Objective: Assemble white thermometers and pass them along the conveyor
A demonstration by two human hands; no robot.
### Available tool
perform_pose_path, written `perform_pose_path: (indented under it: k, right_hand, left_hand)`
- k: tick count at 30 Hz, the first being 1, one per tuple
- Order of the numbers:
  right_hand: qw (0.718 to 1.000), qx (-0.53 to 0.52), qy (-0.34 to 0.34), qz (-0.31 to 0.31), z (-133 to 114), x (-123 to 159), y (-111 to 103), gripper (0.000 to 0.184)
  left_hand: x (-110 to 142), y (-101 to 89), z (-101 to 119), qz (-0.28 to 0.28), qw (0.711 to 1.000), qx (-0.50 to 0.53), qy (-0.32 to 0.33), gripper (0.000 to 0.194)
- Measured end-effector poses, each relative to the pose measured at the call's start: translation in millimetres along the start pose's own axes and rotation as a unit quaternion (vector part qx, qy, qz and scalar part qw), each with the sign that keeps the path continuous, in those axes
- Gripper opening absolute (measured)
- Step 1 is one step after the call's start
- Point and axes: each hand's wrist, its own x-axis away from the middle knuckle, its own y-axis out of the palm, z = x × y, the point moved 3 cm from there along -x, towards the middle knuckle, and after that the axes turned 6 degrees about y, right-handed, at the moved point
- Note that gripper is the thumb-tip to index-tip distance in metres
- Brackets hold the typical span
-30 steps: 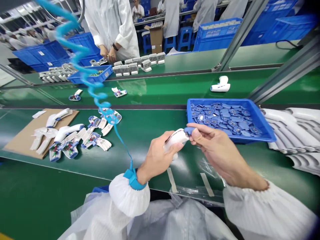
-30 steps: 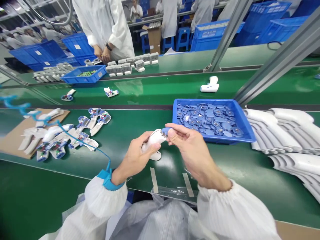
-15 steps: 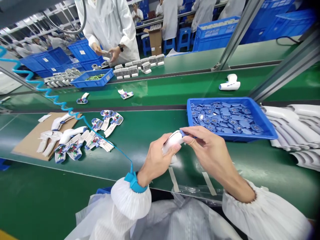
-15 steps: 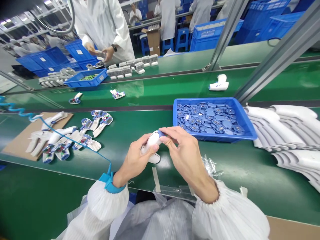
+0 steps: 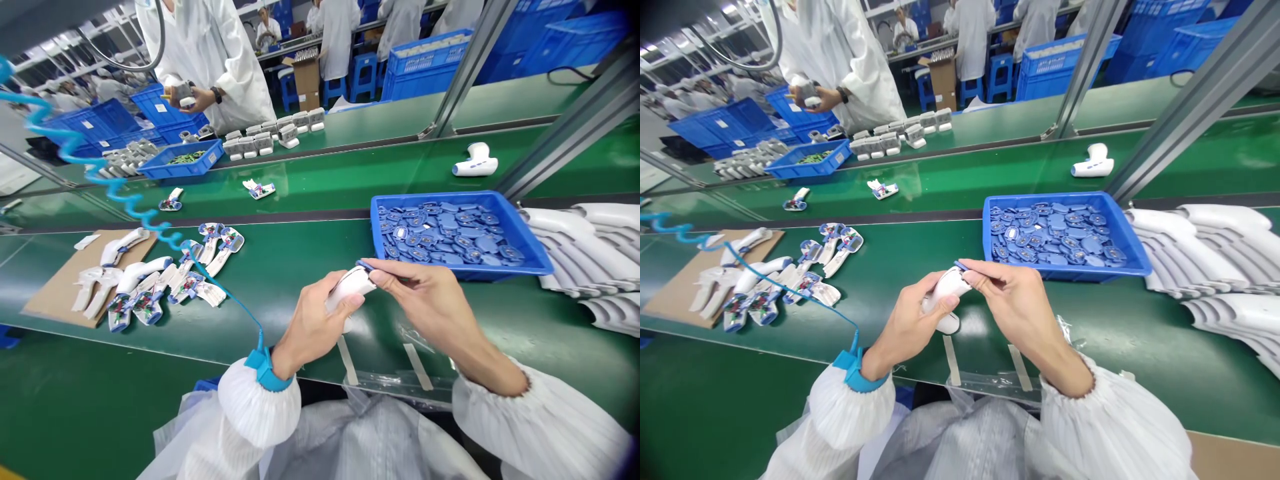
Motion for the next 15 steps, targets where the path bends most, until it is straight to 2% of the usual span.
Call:
perform_pose_path:
  k: [4,9,11,15]
  right_hand:
    - [1.000,-0.019,-0.005,0.005,1.3,1.6,-4.8,0.024]
    - [0.995,0.006,-0.094,0.025,-1.7,5.7,-4.8,0.016]
    - [0.994,0.023,-0.100,0.023,-2.0,7.8,-2.2,0.022]
    - [0.995,0.075,-0.060,-0.021,2.9,15.8,11.9,0.039]
  left_hand:
    - [1.0,-0.7,-7.0,0.009,0.999,0.020,-0.038,0.043]
    - [0.8,-2.6,-1.0,-0.005,1.000,0.000,-0.006,0.044]
    - [-0.2,-2.0,3.4,-0.007,1.000,-0.022,0.016,0.042]
    - [-3.4,4.5,3.2,-0.007,0.990,-0.127,0.069,0.033]
